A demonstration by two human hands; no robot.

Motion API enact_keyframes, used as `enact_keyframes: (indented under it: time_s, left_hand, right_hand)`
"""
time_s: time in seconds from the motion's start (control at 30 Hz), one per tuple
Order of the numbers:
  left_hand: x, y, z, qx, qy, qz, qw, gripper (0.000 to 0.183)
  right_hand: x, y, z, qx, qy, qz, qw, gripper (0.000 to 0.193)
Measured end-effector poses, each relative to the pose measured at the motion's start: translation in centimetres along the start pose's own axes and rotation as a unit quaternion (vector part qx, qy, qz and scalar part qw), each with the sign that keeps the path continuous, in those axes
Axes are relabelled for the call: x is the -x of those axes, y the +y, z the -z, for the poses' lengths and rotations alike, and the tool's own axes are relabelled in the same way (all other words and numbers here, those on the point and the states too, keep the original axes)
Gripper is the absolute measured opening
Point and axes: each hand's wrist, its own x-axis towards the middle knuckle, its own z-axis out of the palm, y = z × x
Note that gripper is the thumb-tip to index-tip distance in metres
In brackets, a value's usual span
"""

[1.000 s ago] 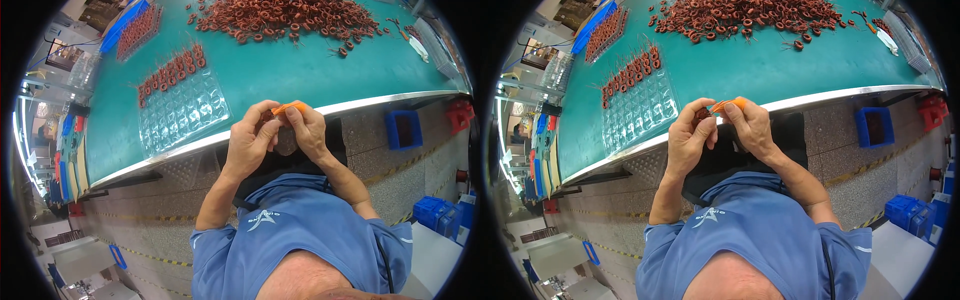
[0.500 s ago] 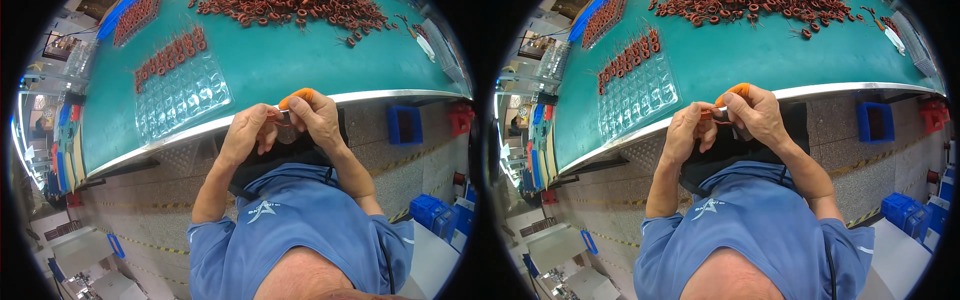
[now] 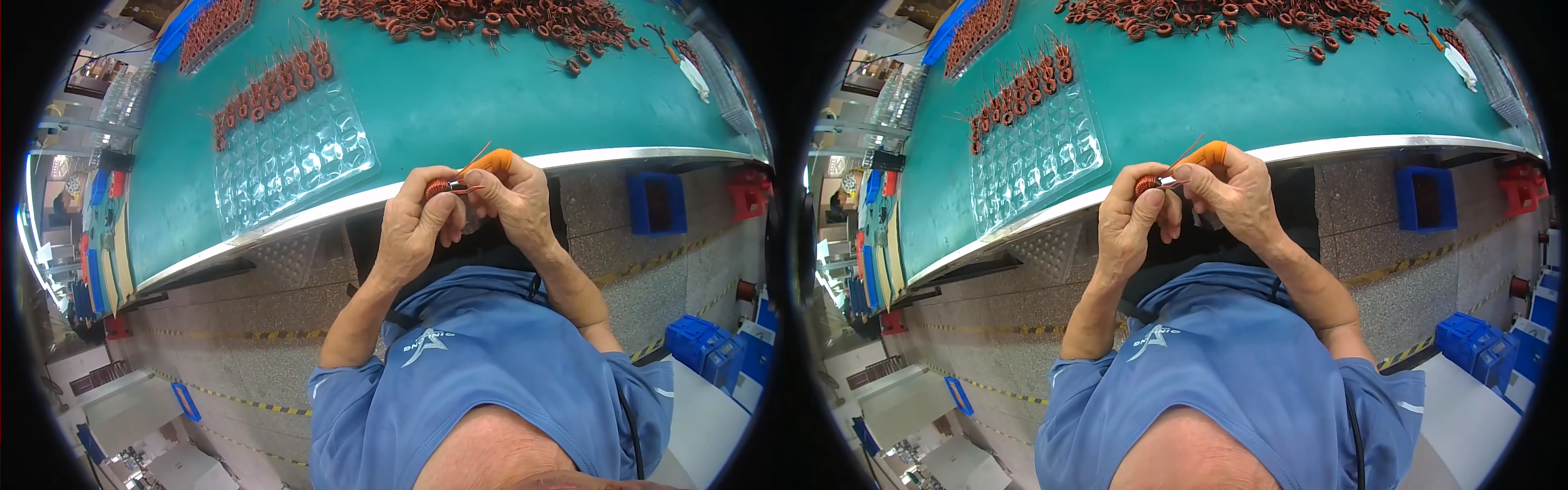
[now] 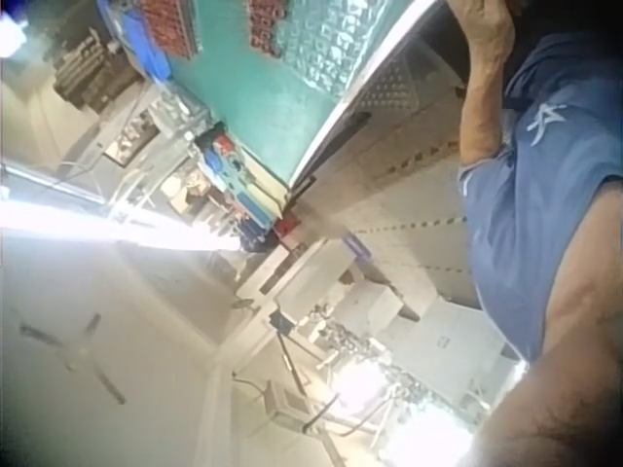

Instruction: The recorder is manually inspecting small copper wire coils and placing them into a plastic organizer tray at an industrial workbench.

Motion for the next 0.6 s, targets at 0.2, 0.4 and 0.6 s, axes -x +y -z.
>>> enact_keyframes:
  time_s: [0.2, 0.4, 0.6]
  left_hand:
    - [0.6, -0.2, -1.9, -0.016, 0.032, -0.104, 0.994, 0.026]
    - [1.1, -0.5, -1.3, -0.006, 0.046, -0.032, 0.998, 0.022]
    - [0.1, -0.7, -1.6, 0.058, 0.071, 0.014, 0.996, 0.022]
  right_hand:
    - [1.2, -0.5, -1.4, 0.063, 0.079, 0.143, 0.985, 0.019]
    - [0.4, 0.4, -0.7, -0.069, -0.011, 0.084, 0.994, 0.023]
    - [0.0, -0.3, -0.6, 0.131, 0.059, 0.151, 0.978, 0.015]
